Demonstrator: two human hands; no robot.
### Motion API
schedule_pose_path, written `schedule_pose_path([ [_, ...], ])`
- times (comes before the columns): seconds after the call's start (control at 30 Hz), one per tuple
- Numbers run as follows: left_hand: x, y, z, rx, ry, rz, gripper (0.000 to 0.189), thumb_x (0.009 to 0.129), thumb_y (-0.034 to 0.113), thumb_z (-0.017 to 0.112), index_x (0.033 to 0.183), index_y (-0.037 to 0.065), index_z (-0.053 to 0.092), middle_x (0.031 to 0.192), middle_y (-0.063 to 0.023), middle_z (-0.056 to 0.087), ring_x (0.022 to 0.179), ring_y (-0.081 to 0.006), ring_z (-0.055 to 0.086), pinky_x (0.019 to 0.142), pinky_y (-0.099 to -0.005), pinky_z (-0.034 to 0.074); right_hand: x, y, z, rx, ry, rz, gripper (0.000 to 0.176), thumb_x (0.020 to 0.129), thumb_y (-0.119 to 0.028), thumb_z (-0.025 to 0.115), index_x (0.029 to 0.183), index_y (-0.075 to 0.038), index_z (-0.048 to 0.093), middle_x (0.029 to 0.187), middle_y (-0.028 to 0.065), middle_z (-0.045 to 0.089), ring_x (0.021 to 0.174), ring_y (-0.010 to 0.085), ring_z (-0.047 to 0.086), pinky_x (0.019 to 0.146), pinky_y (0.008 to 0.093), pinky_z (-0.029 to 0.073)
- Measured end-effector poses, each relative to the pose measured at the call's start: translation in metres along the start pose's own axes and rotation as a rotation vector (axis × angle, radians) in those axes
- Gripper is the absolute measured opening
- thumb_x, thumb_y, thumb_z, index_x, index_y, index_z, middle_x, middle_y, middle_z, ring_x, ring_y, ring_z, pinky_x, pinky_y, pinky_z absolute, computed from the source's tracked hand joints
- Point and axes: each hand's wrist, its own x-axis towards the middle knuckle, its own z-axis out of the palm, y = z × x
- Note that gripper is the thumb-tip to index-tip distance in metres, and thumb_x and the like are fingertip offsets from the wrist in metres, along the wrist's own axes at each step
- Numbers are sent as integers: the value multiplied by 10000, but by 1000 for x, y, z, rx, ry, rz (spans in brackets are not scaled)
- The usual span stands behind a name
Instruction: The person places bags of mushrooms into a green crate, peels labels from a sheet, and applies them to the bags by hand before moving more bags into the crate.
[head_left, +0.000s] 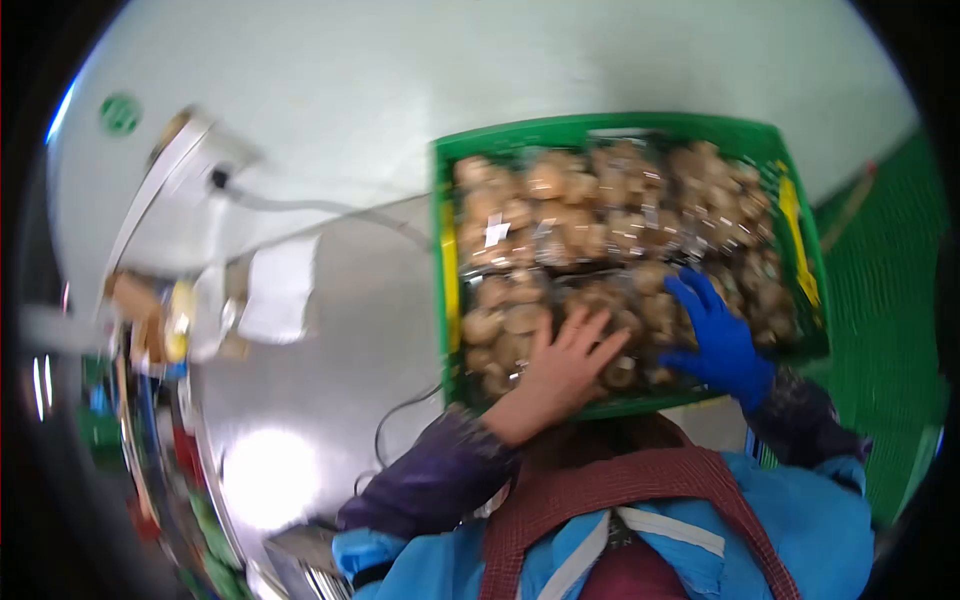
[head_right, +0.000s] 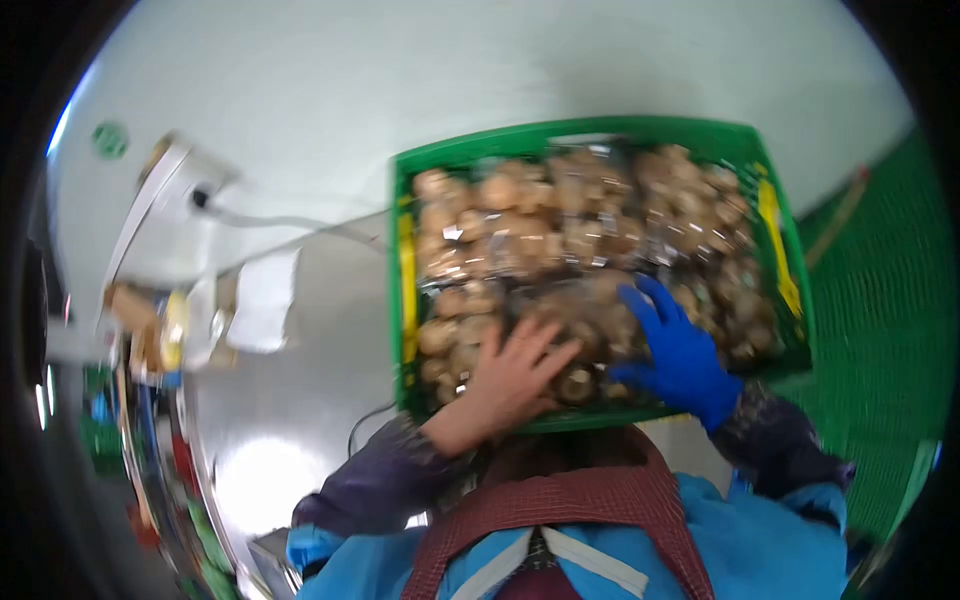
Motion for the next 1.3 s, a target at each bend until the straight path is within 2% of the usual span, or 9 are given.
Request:
schedule_pose_path([
  [0.2,-14,-11,-12,-111,138,37,594,675,219,680,1204,90,443,1281,-134,383,1181,-334,376,902,-507,356,12,-16,30,-140,-66,-120,722,669,-212,711,1301,-120,373,1324,178,320,1156,353,402,873,412,421],
  [0.3,-31,-44,-65,-467,454,59,358,732,87,621,1074,40,526,1098,-145,514,992,-319,515,844,-324,431,14,-29,24,-148,-77,-124,676,689,-182,690,1287,-90,386,1323,178,323,1177,343,390,897,401,406],
  [0.47,-138,-205,-52,-396,1048,-767,372,737,111,637,1084,42,520,1033,-175,529,936,-351,515,814,-387,441,28,-6,10,-24,-37,-133,608,727,-143,650,1275,-69,398,1306,168,365,1204,311,381,940,376,364],
  [0.6,-226,-285,-49,346,736,-1281,480,692,1,575,1145,124,478,1192,-135,384,1105,-334,383,826,-440,386,41,-45,-12,46,55,-56,528,754,-85,590,1251,-42,417,1257,140,426,1188,261,401,944,327,343],
  [0.83,-281,-379,-47,722,429,-1099,270,738,98,555,997,173,565,1116,-62,476,1126,-262,398,888,-496,323,65,-91,-6,146,-57,-83,429,743,4,547,1166,-48,492,1155,61,494,861,152,508,664,261,425],
  [1.0,-238,-322,-131,687,575,-800,119,757,141,540,873,142,569,803,-20,567,892,-191,545,884,-477,336,97,-150,12,150,-125,-305,458,689,54,562,1135,-37,511,1110,94,517,882,177,514,762,279,426],
  [1.1,-197,-232,-167,501,691,-492,98,744,164,562,834,125,556,768,-35,568,793,-200,565,790,-423,395,117,-195,34,327,-333,-357,613,670,-113,671,1227,-11,437,1158,119,501,1035,237,504,853,322,404],
  [1.2,-168,-124,-188,220,659,-346,133,706,162,612,802,98,547,732,-57,560,750,-233,568,687,-387,421,119,-234,59,418,-217,-565,648,642,-151,708,1212,1,441,1071,104,538,977,213,531,816,321,422],
  [1.3,-153,-40,-194,126,705,-292,142,702,142,626,802,81,546,710,-73,551,726,-258,563,647,-379,424,99,-245,59,976,-437,-517,575,689,-116,696,1192,1,442,1082,100,532,992,188,523,812,301,428],
])
